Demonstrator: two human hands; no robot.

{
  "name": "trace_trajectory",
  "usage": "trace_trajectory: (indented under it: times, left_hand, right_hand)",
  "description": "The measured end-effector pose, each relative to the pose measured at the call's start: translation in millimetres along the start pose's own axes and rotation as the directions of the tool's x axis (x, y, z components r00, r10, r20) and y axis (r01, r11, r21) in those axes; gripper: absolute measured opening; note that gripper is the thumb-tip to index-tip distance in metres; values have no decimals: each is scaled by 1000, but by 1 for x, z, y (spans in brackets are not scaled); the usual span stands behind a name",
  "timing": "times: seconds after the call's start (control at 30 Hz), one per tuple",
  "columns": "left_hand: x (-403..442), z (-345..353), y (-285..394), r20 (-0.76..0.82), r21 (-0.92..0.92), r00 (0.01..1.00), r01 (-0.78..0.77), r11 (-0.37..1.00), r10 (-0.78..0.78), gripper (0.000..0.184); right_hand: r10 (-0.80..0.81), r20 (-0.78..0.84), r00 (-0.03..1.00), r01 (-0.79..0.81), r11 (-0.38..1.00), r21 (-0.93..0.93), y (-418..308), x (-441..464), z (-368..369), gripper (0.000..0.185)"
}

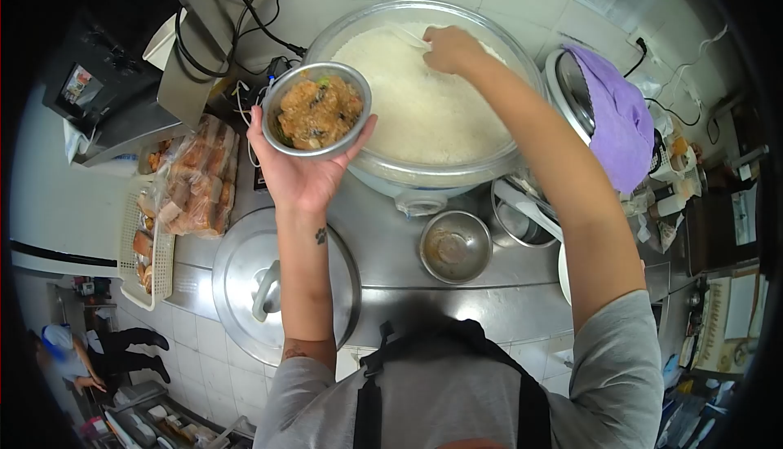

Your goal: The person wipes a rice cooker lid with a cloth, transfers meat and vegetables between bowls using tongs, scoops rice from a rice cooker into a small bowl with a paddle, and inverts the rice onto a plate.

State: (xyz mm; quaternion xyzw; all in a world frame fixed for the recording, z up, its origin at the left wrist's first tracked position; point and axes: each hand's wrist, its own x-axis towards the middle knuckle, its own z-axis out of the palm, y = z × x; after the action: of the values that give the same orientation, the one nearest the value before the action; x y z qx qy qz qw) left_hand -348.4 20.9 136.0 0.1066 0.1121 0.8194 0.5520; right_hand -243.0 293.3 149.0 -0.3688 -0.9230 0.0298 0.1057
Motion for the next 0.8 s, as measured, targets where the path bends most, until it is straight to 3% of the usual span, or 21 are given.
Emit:
trace_trajectory:
  times: [0.17, 0.23, 0.27, 0.3, 0.33, 0.4, 0.5, 0.63, 0.7, 0.8]
  left_hand:
    - [-6, -9, 12, 18, 75, 997, -74, 994, 73, 83]
    - [-7, -15, 17, 3, 66, 996, -89, 994, 89, 83]
    - [-7, -18, 20, -9, 60, 995, -98, 993, 99, 83]
    - [-8, -20, 24, -20, 57, 994, -110, 992, 111, 84]
    - [-7, -23, 26, -34, 36, 993, -110, 993, 111, 84]
    - [-5, -23, 30, -37, 48, 991, -129, 991, 131, 84]
    - [-1, -21, 31, -34, 70, 988, -148, 987, 150, 84]
    - [12, -13, 22, -25, 65, 989, -146, 987, 148, 82]
    - [16, -8, 16, -34, 82, 987, -155, 985, 158, 82]
    - [16, -4, 16, -38, 80, 989, -142, 987, 145, 81]
  right_hand:
    - [0, 54, 999, 2, 999, -39, -4, 13, 11, 26]
    - [102, 461, 882, -47, 990, -129, -1, -22, -29, 35]
    - [52, 498, 866, 42, 984, -176, 20, -39, -26, 35]
    - [-137, 410, 902, 206, 970, -128, 37, -71, -33, 33]
    - [-219, 328, 919, 241, 970, -25, 39, -106, -54, 30]
    - [40, 481, 876, 36, 989, -146, 13, -138, -107, 30]
    - [50, 577, 815, 155, 941, -301, 7, -130, -142, 28]
    - [-310, 255, 916, 372, 894, -250, -9, -74, -99, 33]
    - [-569, 156, 807, 589, 792, -158, -13, -46, -47, 38]
    - [-539, 227, 811, 572, 811, -120, 5, -49, -33, 41]
